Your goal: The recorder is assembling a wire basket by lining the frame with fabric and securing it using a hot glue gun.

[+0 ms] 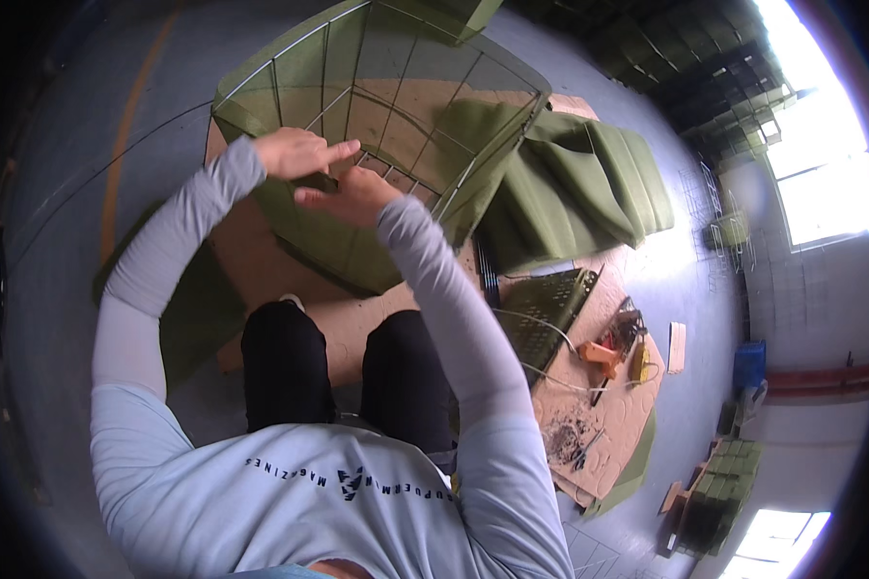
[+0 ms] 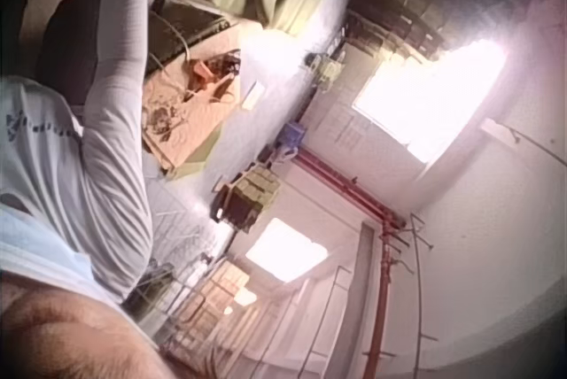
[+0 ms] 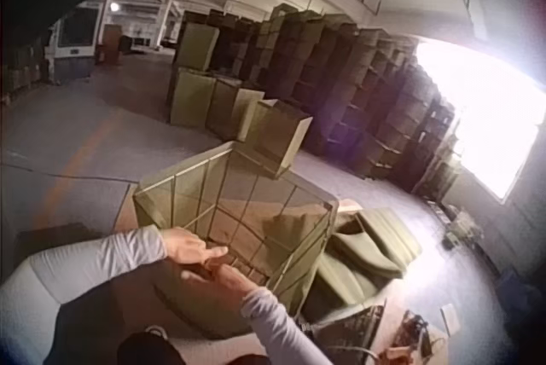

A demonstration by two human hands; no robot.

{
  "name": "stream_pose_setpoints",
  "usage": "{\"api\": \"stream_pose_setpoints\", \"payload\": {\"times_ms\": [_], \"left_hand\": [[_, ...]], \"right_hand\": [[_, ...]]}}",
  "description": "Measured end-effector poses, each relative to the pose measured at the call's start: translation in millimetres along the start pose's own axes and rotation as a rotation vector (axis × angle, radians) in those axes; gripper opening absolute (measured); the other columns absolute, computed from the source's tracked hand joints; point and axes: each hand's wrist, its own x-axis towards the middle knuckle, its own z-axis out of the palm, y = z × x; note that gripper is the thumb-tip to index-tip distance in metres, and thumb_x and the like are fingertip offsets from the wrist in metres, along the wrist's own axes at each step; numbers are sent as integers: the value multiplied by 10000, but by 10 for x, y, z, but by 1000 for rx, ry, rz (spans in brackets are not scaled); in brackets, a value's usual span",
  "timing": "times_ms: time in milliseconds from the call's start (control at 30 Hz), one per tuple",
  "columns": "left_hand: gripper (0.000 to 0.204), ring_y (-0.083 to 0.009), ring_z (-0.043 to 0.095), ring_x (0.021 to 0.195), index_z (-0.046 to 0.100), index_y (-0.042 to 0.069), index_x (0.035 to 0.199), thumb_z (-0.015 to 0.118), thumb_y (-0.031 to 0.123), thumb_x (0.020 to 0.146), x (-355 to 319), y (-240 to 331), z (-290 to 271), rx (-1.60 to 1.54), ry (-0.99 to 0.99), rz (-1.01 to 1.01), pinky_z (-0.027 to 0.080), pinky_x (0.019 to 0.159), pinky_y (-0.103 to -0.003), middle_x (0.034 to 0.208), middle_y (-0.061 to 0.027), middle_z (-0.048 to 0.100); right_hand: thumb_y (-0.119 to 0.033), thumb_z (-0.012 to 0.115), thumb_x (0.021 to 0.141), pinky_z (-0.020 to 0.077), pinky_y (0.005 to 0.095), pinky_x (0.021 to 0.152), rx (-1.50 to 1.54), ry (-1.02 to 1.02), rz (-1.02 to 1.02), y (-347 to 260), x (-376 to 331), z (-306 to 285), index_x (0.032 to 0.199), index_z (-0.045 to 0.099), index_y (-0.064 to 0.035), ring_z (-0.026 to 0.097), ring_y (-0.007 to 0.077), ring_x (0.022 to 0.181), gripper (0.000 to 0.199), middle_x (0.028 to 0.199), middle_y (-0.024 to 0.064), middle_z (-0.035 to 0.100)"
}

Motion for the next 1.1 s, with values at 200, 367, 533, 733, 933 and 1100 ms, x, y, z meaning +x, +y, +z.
{"api": "stream_pose_setpoints", "payload": {"times_ms": [200, 367, 533, 733, 933, 1100], "left_hand": [[501, -348, 587, 934, 594, 14, 1105, 474, 465, 922, -81, 348, 272, -220, 808, 354, 442, 928, -440, 1039, -168, 620], [480, -305, 610, 819, 608, 24, 850, 532, 497, 869, -291, 835, 809, 175, 858, 583, 486, 796, -403, 792, -155, 591], [589, -271, 605, 662, 478, 48, 569, 512, 563, 851, -89, 745, 747, 148, 724, 496, 453, 612, -385, 605, -93, 551], [653, -276, 622, 547, 636, 74, 597, 413, 615, 887, 11, 674, 671, 96, 602, 485, 473, 558, -397, 548, -109, 594], [554, -219, 588, 540, 560, 99, 536, 552, 574, 822, 46, 651, 742, 142, 870, 670, 461, 523, -362, 513, -45, 537], [557, -222, 572, 517, 526, 99, 491, 570, 538, 830, 71, 622, 705, 171, 943, 686, 457, 502, -349, 493, -44, 515]], "right_hand": [[-198, 522, 942, 464, 340, 853, 381, 848, -276, 164, -697, -438, 1097, 582, 5, 628, 250, 954, 263, 1039, 126, 650], [-449, 645, 806, 483, 409, 882, -508, 500, -431, 743, -1303, -193, 991, 587, -10, 648, 280, 783, 479, 815, 123, 650], [-497, 627, 802, 505, 388, 743, -558, 364, -209, 578, -1007, -213, 865, 601, -55, 639, 282, 663, 447, 608, 78, 613], [-360, 663, 829, 521, 343, 726, 66, 208, -406, 744, -687, -474, 1020, 644, 10, 672, 251, 771, 417, 793, 147, 674], [-273, 743, 737, 431, 416, 981, -354, 298, -652, 937, -1313, -620, 1118, 589, -11, 599, 285, 1033, 487, 1066, 137, 630], [-212, 732, 714, 472, 407, 936, -471, 503, -770, 883, -1038, -368, 966, 572, -2, 603, 281, 1025, 365, 1037, 132, 628]]}}
